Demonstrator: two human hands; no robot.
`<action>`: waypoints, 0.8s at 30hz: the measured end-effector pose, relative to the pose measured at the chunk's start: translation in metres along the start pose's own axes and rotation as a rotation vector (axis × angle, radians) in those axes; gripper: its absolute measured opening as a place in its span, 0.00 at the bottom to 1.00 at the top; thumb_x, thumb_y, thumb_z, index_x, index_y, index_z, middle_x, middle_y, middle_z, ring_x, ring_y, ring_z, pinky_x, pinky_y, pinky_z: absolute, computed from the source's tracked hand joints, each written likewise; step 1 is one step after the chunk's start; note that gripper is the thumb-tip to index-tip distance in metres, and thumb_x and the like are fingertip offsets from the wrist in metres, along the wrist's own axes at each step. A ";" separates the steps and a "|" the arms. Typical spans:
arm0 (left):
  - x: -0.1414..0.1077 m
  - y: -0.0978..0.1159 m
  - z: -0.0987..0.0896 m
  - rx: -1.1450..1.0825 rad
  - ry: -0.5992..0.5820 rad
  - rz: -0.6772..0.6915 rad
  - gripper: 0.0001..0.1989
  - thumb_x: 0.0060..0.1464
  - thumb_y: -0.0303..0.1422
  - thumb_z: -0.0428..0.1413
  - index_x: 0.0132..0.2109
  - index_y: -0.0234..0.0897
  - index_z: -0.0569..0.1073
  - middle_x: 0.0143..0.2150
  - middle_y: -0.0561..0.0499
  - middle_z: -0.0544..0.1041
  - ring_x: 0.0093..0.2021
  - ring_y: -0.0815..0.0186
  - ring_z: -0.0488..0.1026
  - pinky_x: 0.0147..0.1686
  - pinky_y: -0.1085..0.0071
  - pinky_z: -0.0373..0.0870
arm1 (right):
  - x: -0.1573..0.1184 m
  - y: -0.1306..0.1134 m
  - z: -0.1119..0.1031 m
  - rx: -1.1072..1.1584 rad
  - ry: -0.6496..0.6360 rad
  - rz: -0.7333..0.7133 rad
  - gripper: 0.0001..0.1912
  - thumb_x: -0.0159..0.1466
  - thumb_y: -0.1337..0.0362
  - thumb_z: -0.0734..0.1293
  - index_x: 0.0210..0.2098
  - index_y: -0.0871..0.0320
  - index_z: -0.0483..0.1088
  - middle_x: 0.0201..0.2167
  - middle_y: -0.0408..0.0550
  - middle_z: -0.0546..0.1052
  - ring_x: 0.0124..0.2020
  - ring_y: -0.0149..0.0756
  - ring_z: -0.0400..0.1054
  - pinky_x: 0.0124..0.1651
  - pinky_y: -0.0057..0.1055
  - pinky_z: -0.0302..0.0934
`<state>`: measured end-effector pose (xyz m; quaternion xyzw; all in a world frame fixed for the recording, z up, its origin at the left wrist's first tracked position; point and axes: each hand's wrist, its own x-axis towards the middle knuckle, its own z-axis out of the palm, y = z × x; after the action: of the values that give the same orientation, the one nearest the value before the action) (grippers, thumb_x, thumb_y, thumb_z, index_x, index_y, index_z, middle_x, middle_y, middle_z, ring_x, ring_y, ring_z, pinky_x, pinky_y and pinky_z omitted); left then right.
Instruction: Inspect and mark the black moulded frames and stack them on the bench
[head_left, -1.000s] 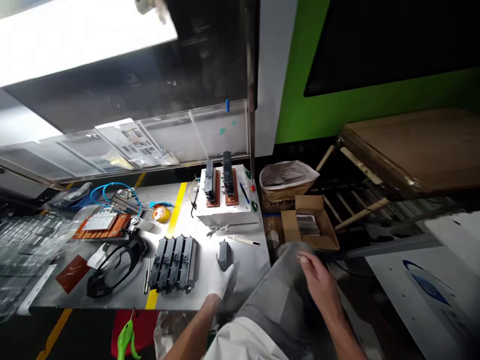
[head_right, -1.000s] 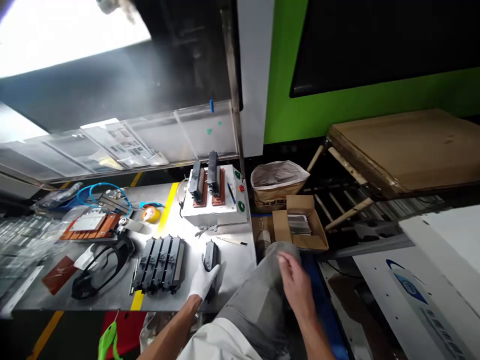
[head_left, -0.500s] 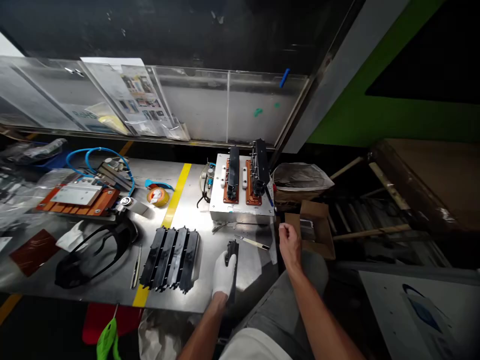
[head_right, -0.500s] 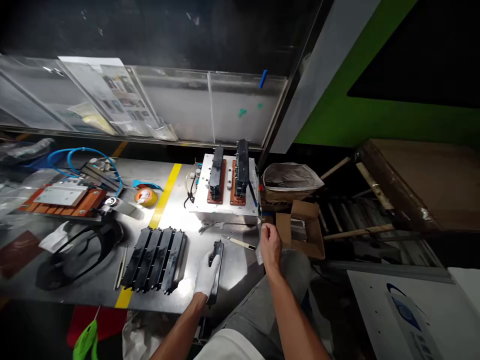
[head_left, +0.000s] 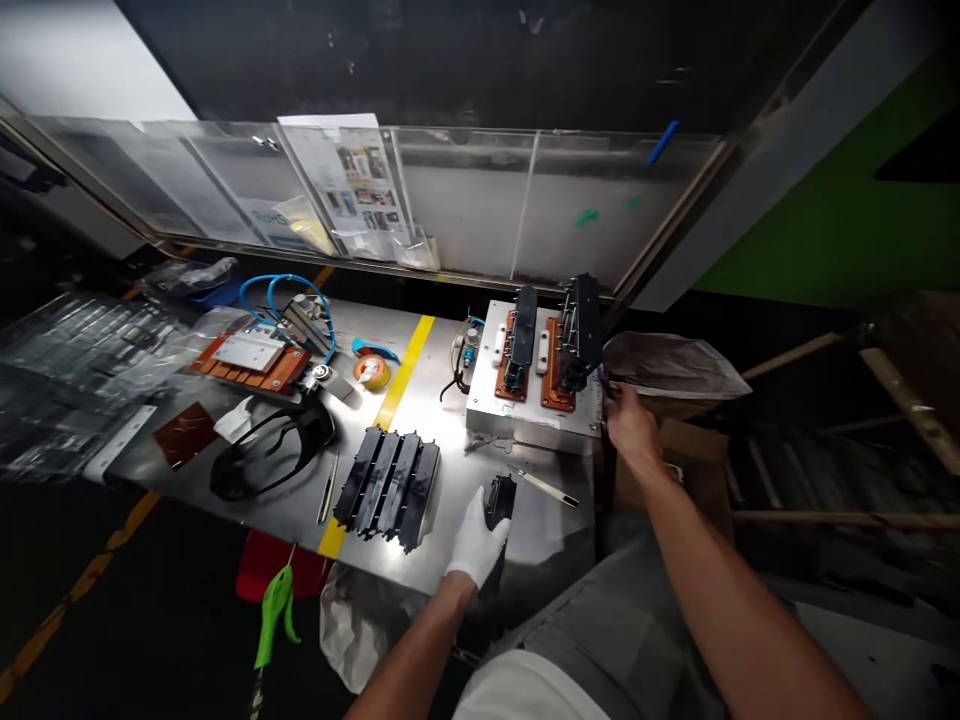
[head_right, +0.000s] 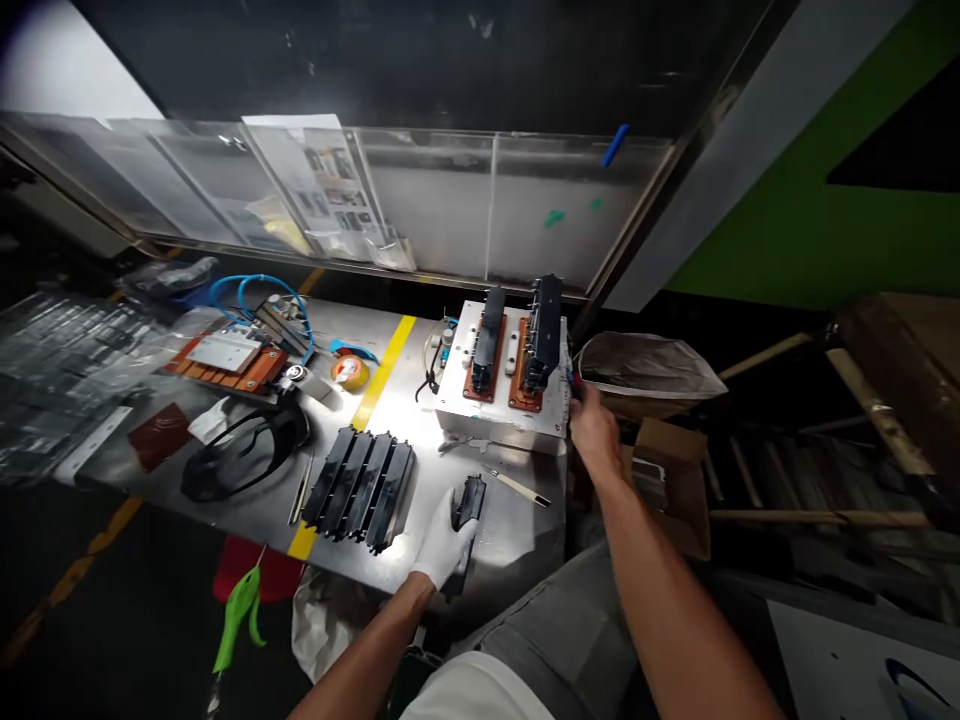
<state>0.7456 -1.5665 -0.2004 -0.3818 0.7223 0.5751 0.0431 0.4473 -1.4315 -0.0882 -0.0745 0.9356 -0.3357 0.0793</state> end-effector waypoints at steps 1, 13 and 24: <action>-0.003 0.001 0.002 0.038 0.014 0.006 0.51 0.50 0.43 0.62 0.74 0.30 0.48 0.75 0.36 0.54 0.74 0.51 0.52 0.71 0.63 0.51 | -0.009 0.008 -0.004 0.080 0.012 0.018 0.30 0.68 0.59 0.59 0.68 0.59 0.58 0.39 0.56 0.79 0.34 0.44 0.75 0.39 0.38 0.68; -0.034 0.050 -0.046 -0.568 -0.384 0.009 0.35 0.47 0.31 0.63 0.63 0.35 0.66 0.58 0.37 0.76 0.52 0.52 0.76 0.51 0.58 0.73 | -0.215 0.054 -0.040 1.195 -0.095 0.124 0.30 0.51 0.52 0.81 0.50 0.49 0.73 0.43 0.48 0.79 0.44 0.43 0.77 0.43 0.34 0.73; -0.112 0.127 -0.052 -0.460 -0.625 0.086 0.34 0.49 0.40 0.68 0.62 0.38 0.71 0.57 0.38 0.78 0.59 0.46 0.73 0.60 0.53 0.68 | -0.248 0.035 -0.065 1.067 -0.052 0.137 0.26 0.66 0.40 0.64 0.40 0.57 0.77 0.33 0.49 0.80 0.40 0.43 0.74 0.51 0.38 0.63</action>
<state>0.7677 -1.5489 -0.0250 -0.1573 0.5418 0.8119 0.1499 0.6735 -1.3174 -0.0368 0.0292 0.6356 -0.7565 0.1512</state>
